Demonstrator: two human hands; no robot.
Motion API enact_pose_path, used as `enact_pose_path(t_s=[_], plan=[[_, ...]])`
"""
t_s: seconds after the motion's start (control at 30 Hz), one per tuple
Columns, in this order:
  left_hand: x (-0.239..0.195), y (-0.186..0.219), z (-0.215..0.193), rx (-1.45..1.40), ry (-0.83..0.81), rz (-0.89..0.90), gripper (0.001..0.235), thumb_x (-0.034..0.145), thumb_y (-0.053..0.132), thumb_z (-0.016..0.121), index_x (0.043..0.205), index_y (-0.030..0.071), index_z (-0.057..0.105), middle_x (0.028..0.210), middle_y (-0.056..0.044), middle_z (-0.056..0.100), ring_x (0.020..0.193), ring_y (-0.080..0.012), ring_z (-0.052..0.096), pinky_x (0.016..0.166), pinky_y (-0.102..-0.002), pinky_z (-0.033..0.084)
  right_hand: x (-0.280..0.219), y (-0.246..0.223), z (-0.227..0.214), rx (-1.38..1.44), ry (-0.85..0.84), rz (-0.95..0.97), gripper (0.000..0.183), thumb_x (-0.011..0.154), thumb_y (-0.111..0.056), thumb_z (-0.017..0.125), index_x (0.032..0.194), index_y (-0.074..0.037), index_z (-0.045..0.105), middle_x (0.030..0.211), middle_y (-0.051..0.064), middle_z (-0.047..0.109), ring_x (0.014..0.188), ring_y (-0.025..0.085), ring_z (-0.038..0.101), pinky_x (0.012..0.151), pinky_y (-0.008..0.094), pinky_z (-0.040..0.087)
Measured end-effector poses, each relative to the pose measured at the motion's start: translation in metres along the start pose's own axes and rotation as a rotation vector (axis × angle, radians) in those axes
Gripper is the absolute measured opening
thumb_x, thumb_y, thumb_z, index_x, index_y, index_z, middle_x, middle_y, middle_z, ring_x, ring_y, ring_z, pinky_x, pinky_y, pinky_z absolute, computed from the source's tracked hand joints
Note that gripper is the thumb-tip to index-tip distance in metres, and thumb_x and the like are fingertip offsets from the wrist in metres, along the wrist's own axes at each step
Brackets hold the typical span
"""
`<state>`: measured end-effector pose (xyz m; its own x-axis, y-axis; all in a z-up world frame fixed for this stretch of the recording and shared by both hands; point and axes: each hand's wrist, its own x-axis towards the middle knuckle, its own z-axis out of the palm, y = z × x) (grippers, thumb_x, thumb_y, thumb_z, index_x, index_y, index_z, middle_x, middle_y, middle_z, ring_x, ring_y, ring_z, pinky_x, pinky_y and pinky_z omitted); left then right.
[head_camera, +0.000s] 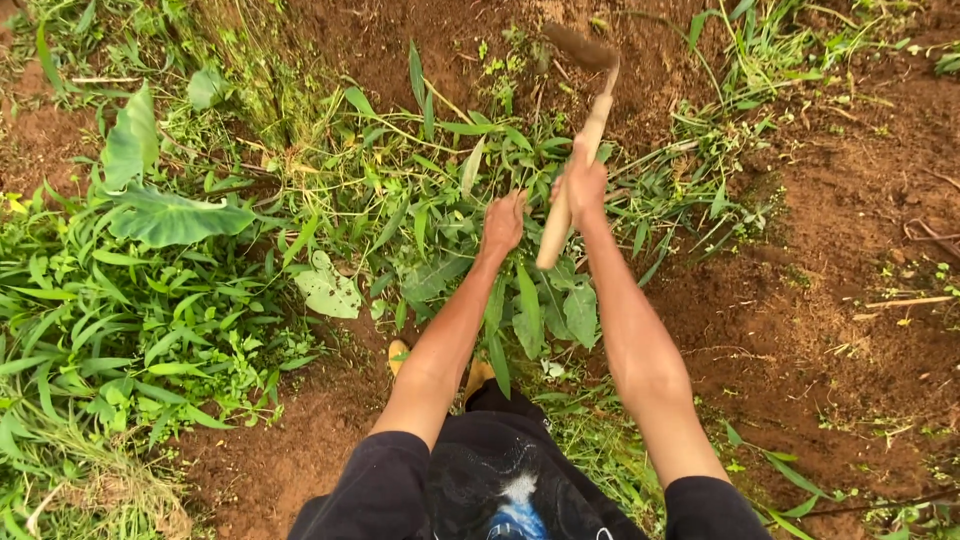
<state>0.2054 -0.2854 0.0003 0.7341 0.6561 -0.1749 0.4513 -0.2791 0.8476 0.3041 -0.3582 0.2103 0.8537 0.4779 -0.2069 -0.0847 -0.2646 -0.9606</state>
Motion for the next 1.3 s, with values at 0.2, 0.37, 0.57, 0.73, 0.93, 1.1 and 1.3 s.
enact_pose_path(t_s=[0.2, 0.37, 0.57, 0.73, 0.93, 1.1, 1.3], plan=[[-0.011, 0.02, -0.013, -0.075, -0.022, 0.022, 0.064, 0.118, 0.049, 0.023, 0.155, 0.001, 0.044, 0.153, -0.023, 0.051, 0.145, -0.0403, 0.046, 0.133, -0.065, 0.022, -0.035, 0.06, -0.015, -0.084, -0.033, 0.149, 0.044, 0.103, -0.046, 0.053, 0.082, -0.008, 0.057, 0.054, 0.011, 0.062, 0.044, 0.021, 0.064, 0.045, 0.036, 0.057], [0.0, 0.009, -0.001, -0.083, -0.021, -0.004, 0.075, 0.116, 0.058, 0.02, 0.155, -0.002, 0.042, 0.153, -0.023, 0.051, 0.146, -0.0438, 0.043, 0.13, -0.068, 0.024, -0.034, 0.003, -0.031, -0.253, 0.008, -0.132, 0.043, 0.108, -0.046, 0.051, 0.091, -0.008, 0.06, 0.055, 0.008, 0.063, 0.044, 0.018, 0.064, 0.045, 0.032, 0.056], [0.014, -0.009, 0.0, -0.064, -0.02, 0.033, 0.072, 0.117, 0.051, 0.021, 0.155, -0.007, 0.039, 0.151, -0.029, 0.05, 0.145, -0.0485, 0.044, 0.13, -0.068, 0.024, -0.016, -0.009, -0.017, -0.012, 0.081, -0.237, 0.04, 0.11, -0.039, 0.046, 0.091, -0.005, 0.055, 0.053, 0.009, 0.059, 0.042, 0.018, 0.061, 0.044, 0.031, 0.055], [-0.037, 0.056, -0.048, -0.132, -0.074, -0.035, 0.06, 0.117, 0.044, 0.026, 0.156, 0.001, 0.042, 0.133, -0.014, 0.069, 0.14, -0.0398, 0.052, 0.126, -0.068, 0.032, -0.028, 0.062, -0.019, -0.289, -0.135, -0.025, 0.056, 0.108, -0.051, 0.054, 0.103, 0.004, 0.059, 0.061, 0.013, 0.065, 0.051, 0.022, 0.067, 0.05, 0.038, 0.06], [-0.032, 0.04, -0.038, -0.139, -0.06, -0.03, 0.065, 0.118, 0.048, 0.026, 0.156, -0.003, 0.04, 0.144, -0.022, 0.059, 0.144, -0.048, 0.043, 0.125, -0.072, 0.031, -0.021, 0.015, -0.029, -0.18, 0.041, -0.139, 0.044, 0.108, -0.044, 0.056, 0.102, -0.001, 0.061, 0.062, 0.01, 0.064, 0.052, 0.02, 0.067, 0.05, 0.034, 0.059], [-0.023, 0.039, -0.044, -0.146, -0.09, -0.104, 0.071, 0.115, 0.061, 0.027, 0.158, 0.007, 0.044, 0.156, -0.015, 0.05, 0.151, -0.0443, 0.035, 0.126, -0.071, 0.025, -0.024, 0.028, -0.03, 0.021, 0.203, -0.291, 0.04, 0.114, -0.043, 0.041, 0.109, -0.006, 0.057, 0.061, 0.003, 0.059, 0.046, 0.014, 0.062, 0.044, 0.023, 0.056], [-0.04, 0.045, -0.058, -0.275, -0.113, -0.084, 0.069, 0.116, 0.059, 0.028, 0.157, 0.006, 0.044, 0.156, -0.021, 0.048, 0.149, -0.0472, 0.036, 0.125, -0.074, 0.026, -0.042, 0.043, -0.047, -0.172, -0.004, 0.105, 0.042, 0.107, -0.041, 0.054, 0.092, -0.002, 0.057, 0.056, 0.013, 0.062, 0.043, 0.021, 0.064, 0.041, 0.035, 0.057]])
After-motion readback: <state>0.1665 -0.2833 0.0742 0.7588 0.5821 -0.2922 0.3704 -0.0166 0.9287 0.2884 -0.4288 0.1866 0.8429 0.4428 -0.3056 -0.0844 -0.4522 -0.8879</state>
